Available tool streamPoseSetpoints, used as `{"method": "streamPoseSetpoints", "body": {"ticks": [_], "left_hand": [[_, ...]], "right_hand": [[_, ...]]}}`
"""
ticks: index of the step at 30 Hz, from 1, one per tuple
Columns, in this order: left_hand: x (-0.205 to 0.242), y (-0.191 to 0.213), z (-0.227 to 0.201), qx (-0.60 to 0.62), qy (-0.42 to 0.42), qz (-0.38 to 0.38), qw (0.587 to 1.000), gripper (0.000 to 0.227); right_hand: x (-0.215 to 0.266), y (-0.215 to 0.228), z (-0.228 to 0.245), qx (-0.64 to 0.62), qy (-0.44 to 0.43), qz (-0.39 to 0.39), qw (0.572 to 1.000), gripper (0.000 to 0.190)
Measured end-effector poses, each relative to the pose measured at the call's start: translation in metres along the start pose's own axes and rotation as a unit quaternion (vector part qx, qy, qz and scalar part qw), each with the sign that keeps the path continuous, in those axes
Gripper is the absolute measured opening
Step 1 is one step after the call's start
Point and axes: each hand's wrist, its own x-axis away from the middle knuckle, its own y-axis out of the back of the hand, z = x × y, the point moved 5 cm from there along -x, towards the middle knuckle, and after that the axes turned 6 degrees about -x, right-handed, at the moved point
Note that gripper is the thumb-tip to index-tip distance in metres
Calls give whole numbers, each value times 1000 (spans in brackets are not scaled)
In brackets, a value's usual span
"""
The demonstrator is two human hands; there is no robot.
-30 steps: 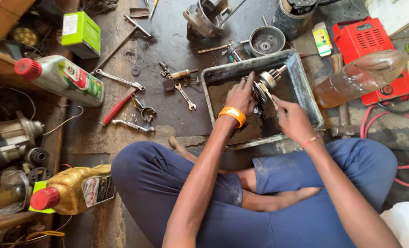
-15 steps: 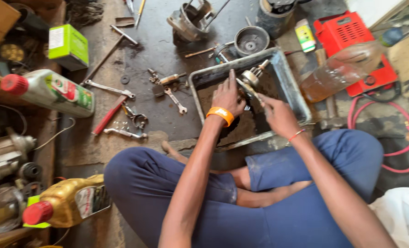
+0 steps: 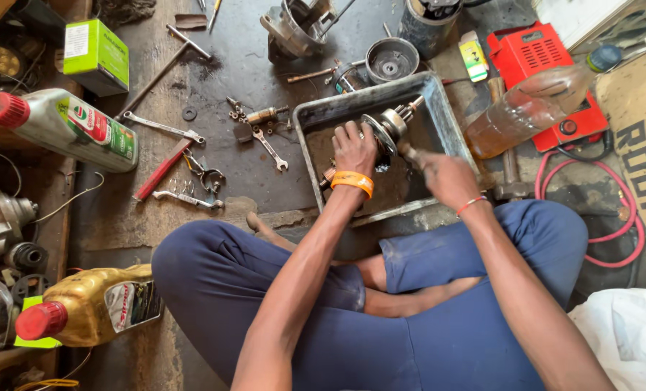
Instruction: The person sits on the floor and scrubs a motor rotor with a brush inside a metal tray containing liquid. They rotate the rotor to clean different sections, including the copper windings and metal shaft, using a repetitive scrubbing motion.
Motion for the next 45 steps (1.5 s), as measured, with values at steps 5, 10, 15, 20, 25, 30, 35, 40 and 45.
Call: {"method": "streamPoseSetpoints", "body": {"ticks": [5, 10, 15, 20, 25, 30, 35, 40, 45], "left_hand": [[-20, 4, 25, 180, -7, 207, 962, 111], [-12, -14, 28, 256, -29, 352, 900, 94], [-5, -9, 14, 161, -22, 271, 949, 95], [-3, -18, 13, 110, -3, 284, 953, 93], [4, -22, 10, 107, -11, 230, 967, 80], [-6, -7, 14, 130, 8, 306, 943, 90], [-6, 7, 12, 132, -4, 298, 945, 94], [-8, 9, 11, 129, -5, 295, 947, 97], [1, -2, 12, 126, -17, 262, 957, 96]], "right_hand": [[12, 15, 18, 37, 52, 115, 991, 38], [19, 47, 29, 12, -28, 37, 999, 33], [-3, 22, 70, -32, 71, -8, 997, 33], [0, 3, 64, -92, 99, -60, 989, 36], [14, -3, 58, -104, 98, -60, 988, 32], [10, 12, 64, -120, 4, -27, 992, 34], [16, 8, 57, -113, 47, -45, 991, 35], [2, -2, 51, -128, 23, -40, 991, 35], [18, 1, 49, -118, 31, -40, 992, 32]]}}
